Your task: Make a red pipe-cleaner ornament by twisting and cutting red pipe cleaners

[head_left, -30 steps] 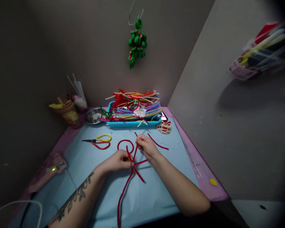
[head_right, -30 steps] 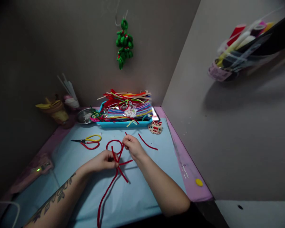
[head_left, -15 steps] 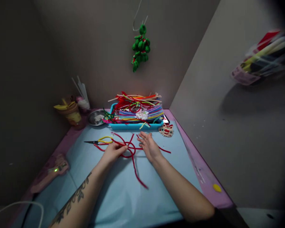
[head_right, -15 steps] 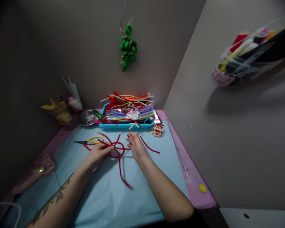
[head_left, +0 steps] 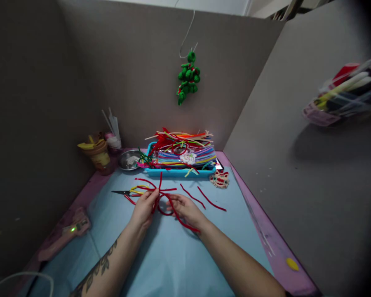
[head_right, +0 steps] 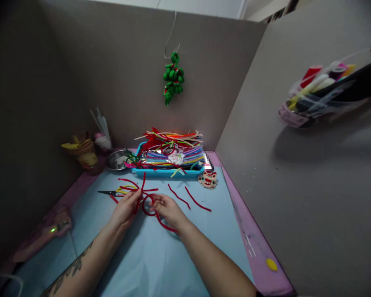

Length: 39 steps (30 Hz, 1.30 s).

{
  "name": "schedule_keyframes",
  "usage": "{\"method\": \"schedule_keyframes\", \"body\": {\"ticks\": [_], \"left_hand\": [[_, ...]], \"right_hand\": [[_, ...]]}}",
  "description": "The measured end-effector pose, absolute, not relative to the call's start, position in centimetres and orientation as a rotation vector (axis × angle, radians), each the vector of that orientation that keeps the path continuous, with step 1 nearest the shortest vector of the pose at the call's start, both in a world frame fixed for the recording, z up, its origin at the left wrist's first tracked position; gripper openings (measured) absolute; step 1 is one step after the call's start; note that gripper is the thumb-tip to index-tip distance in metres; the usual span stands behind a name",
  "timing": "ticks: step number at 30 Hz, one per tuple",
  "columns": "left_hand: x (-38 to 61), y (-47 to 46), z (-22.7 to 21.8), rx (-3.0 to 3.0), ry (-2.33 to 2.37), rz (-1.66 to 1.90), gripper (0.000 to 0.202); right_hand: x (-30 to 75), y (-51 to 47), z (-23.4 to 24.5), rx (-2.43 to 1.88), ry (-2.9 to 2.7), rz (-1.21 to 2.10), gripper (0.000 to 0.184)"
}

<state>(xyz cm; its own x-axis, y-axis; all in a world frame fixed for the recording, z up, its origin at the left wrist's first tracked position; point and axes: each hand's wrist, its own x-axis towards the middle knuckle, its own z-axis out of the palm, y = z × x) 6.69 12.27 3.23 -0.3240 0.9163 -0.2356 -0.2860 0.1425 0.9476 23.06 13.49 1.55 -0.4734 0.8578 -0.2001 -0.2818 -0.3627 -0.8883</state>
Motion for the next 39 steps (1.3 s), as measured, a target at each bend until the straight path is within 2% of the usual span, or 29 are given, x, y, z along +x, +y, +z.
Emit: {"method": "schedule_keyframes", "body": {"ticks": [3, 7, 12, 16, 24, 27, 32, 37, 39], "left_hand": [[6.6, 12.3, 2.9, 0.712, 1.41, 1.481, 0.04], [6.5, 12.3, 2.7, 0.757, 1.476, 1.572, 0.037], [6.5, 12.1, 3.0, 0.778, 1.535, 1.61, 0.036], [6.6, 12.1, 3.0, 0.779, 1.533, 1.6, 0.036], [6.5, 12.3, 2.7, 0.687, 1.439, 1.596, 0.037], [6.2, 12.5, 2.7, 0.685, 1.425, 1.564, 0.038], [6.7, 12.0, 3.0, 0.751, 1.359, 1.385, 0.037], [8.3, 11.1, 3.0, 0.827, 1.247, 1.18, 0.039], [8.6, 10.9, 2.9, 0.849, 1.258, 1.153, 0.04]], "right_hand": [[22.7, 13.0, 1.4, -0.972, -1.025, 2.037, 0.053], [22.3, 12.2, 1.4, -0.931, -0.974, 2.233, 0.049], [21.4, 11.0, 1.9, -1.029, -1.199, 2.087, 0.032], [21.3, 10.8, 2.0, -1.078, -1.326, 1.967, 0.025], [21.6, 10.9, 0.9, -1.116, -1.365, 1.97, 0.027], [22.0, 11.1, 1.1, -1.072, -1.379, 1.99, 0.033], [22.3, 12.1, 1.6, -0.751, -1.216, 1.984, 0.05], [21.5, 12.4, 1.1, -0.803, -0.844, 1.843, 0.034], [21.3, 12.5, 0.8, -0.836, -0.777, 1.823, 0.033]]}}
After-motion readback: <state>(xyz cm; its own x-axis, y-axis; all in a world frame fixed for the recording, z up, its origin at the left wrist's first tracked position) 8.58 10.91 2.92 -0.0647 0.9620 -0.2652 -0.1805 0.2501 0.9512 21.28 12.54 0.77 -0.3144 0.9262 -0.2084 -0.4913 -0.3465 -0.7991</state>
